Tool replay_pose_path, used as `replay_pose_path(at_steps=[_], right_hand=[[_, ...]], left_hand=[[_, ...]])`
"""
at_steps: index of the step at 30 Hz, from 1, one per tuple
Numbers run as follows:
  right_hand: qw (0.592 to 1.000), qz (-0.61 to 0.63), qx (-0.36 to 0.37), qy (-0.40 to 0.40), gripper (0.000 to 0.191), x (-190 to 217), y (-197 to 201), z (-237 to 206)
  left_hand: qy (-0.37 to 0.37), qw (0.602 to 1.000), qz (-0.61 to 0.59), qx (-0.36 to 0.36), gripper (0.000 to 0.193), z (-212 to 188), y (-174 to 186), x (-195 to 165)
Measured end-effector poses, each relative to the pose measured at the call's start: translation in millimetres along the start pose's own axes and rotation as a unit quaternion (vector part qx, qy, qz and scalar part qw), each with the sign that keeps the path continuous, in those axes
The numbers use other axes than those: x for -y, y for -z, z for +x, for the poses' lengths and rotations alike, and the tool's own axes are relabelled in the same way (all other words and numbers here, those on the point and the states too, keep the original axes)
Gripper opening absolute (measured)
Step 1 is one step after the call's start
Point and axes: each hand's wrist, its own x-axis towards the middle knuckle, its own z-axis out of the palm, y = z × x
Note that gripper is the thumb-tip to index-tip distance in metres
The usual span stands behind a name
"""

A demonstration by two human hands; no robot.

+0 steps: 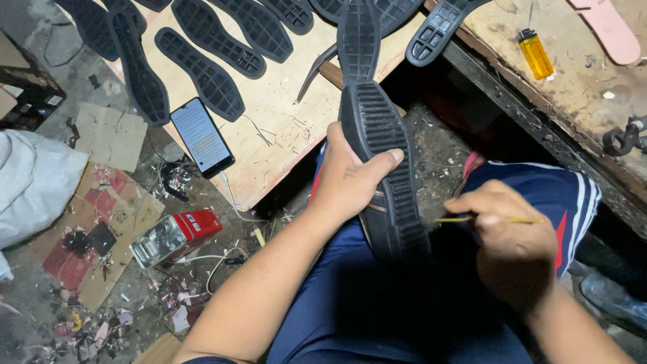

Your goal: The person sits at a workbench and trims excess material from the edges of shoe soles, holding each sole on their lap and working around the edge with a small handheld trimming tool. They place finished soles on the bench among a pile of soles and pick up the next one to repeat the process.

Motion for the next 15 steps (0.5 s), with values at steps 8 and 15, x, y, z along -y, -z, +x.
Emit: replay_pose_path(at_steps=[8, 15], right_hand=[[0.985, 0.001, 0.166, -0.053, 0.015, 20, -15, 16], [0.985, 0.01, 0.169, 0.023, 0.01, 24, -21, 24]], left_hand=[[-0.036, 0.999, 0.032, -0.005, 0.058, -3, -4, -4], [-0.034, 0.999, 0.018, -0.008, 0.058, -4, -4, -8]])
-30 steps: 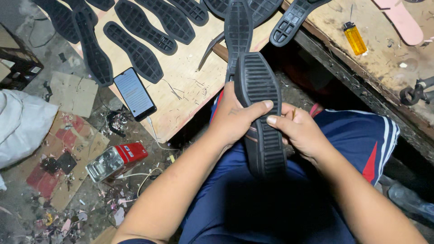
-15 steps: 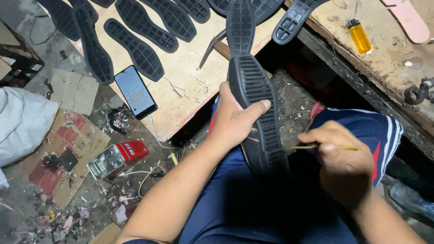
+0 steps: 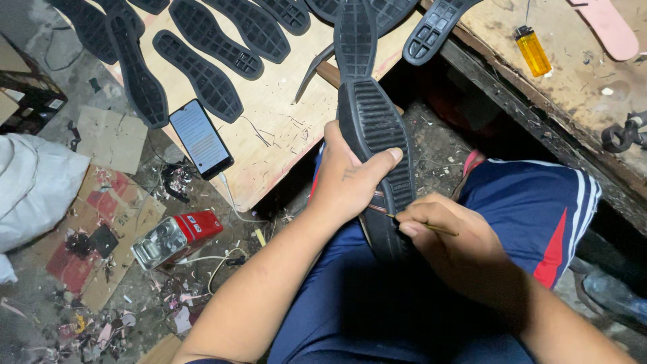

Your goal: The person sits at a workbench and trims excess material from the edges of shoe soles, holding each sole on their lap and working around the edge with a small handheld trimming tool. They place finished soles on the bench among a pile of soles and pick up the next one to repeat the process.

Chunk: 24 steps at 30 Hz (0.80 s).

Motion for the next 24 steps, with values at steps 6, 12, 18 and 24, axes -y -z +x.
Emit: replay_pose_path(at_steps=[6, 12, 18, 24], right_hand=[[1.0, 0.025, -0.015, -0.005, 0.004, -2, -2, -7], [0.988, -0.001, -0.15, 0.017, 0.014, -16, 7, -10], [0.964, 0.144, -0.138, -0.177, 0.031, -26, 0, -4], [0.97, 0.152, -0.158, -0.109, 0.055, -20, -19, 6]], left_hand=[[0.0, 1.0, 0.022, 0.001, 0.058, 1, 1, 4], [0.054, 0.979, -0.189, 0.058, 0.06, 1, 6, 10], [0.02, 0.921, -0.36, 0.146, 0.071, -8, 21, 2], [0.018, 0.915, -0.378, 0.141, 0.079, -9, 20, -10]])
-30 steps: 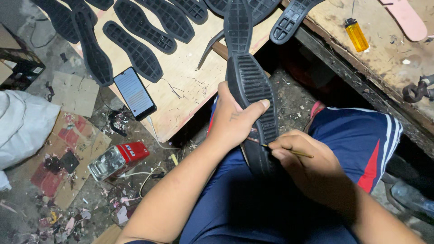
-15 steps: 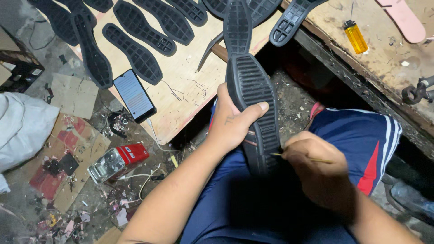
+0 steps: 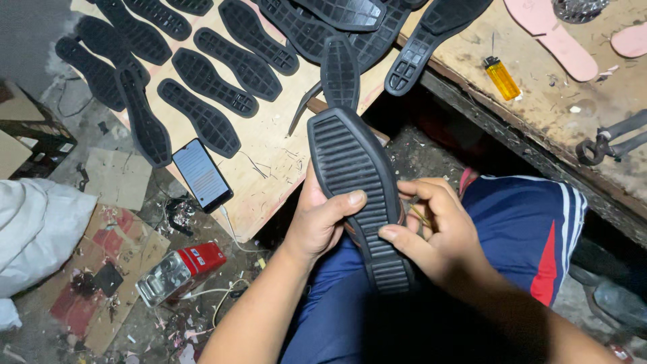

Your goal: The person sits at a workbench and trims excess material from the edges of shoe soles, holding each sole on their lap and working around the edge with a small handheld trimming tool. They place finished soles on the bench among a pile of soles and pick up the next one to repeat the process.

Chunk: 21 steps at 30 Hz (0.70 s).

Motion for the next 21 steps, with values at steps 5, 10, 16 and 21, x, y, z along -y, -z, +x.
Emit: replay_pose_path(at_steps=[5, 10, 16, 21], right_hand=[[0.998, 0.053, 0.016, -0.041, 0.06, -12, -10, 23], [0.996, -0.05, 0.038, -0.06, 0.072, -30, -21, 41], [0.998, 0.052, 0.009, 0.036, 0.081, -56, -32, 33], [0.999, 0.046, -0.018, -0.013, 0.076, -72, -35, 30]], left_hand=[[-0.026, 0.994, 0.098, 0.03, 0.069, 8, 12, -5], [-0.044, 0.978, 0.204, 0.005, 0.074, 13, 31, 4], [-0.022, 0.988, 0.15, 0.016, 0.076, 3, 50, 10], [0.042, 0.996, -0.071, 0.04, 0.07, 11, 68, 7]])
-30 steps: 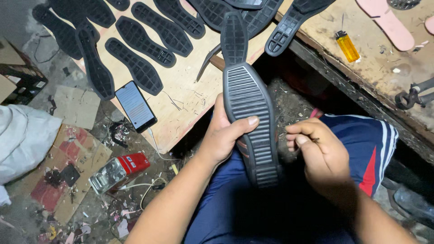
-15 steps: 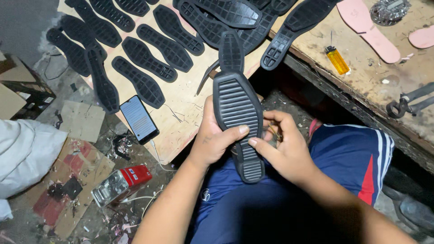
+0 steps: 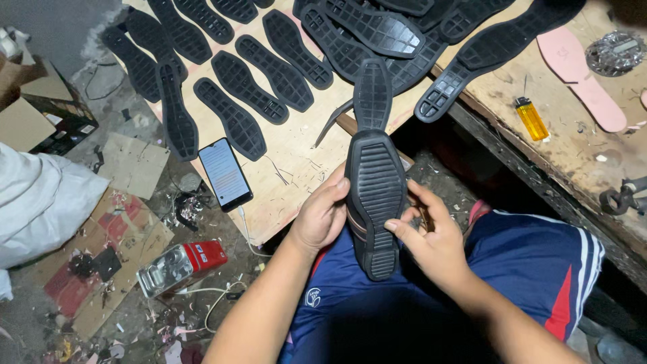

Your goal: The person sits at a workbench and trims excess material from the edges of shoe soles, holding each sole on their lap and working around the edge with a small handheld trimming tool. They place finished soles on the bench among a pile of soles and pick up the next one to repeat the process.

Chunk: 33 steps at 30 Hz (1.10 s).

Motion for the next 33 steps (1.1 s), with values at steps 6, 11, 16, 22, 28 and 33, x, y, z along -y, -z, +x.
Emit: replay_pose_path(at_steps=[6, 11, 16, 22, 28, 33], right_hand=[[0.998, 0.022, -0.015, -0.048, 0.075, -7, -2, 3], [0.998, 0.021, -0.016, -0.053, 0.076, -8, -3, 4], [0.999, 0.011, -0.01, -0.048, 0.077, -9, -3, 2], [0.996, 0.066, 0.037, 0.041, 0.081, 4, -6, 2], [0.932, -0.256, 0.072, 0.246, 0.078, 27, 2, -3], [0.921, -0.285, 0.088, 0.251, 0.07, 30, 2, -8]], left_hand=[[-0.013, 1.0, 0.0, 0.021, 0.069, 5, 8, 3], [-0.024, 1.0, 0.021, 0.0, 0.067, 7, 10, 9], [-0.035, 0.999, 0.01, 0.013, 0.062, 7, 11, 9], [-0.035, 0.999, 0.025, 0.003, 0.059, -3, 1, -1], [-0.035, 0.998, 0.047, 0.013, 0.063, -22, -8, -10], [-0.035, 0.998, 0.056, 0.01, 0.07, -31, -9, -9]])
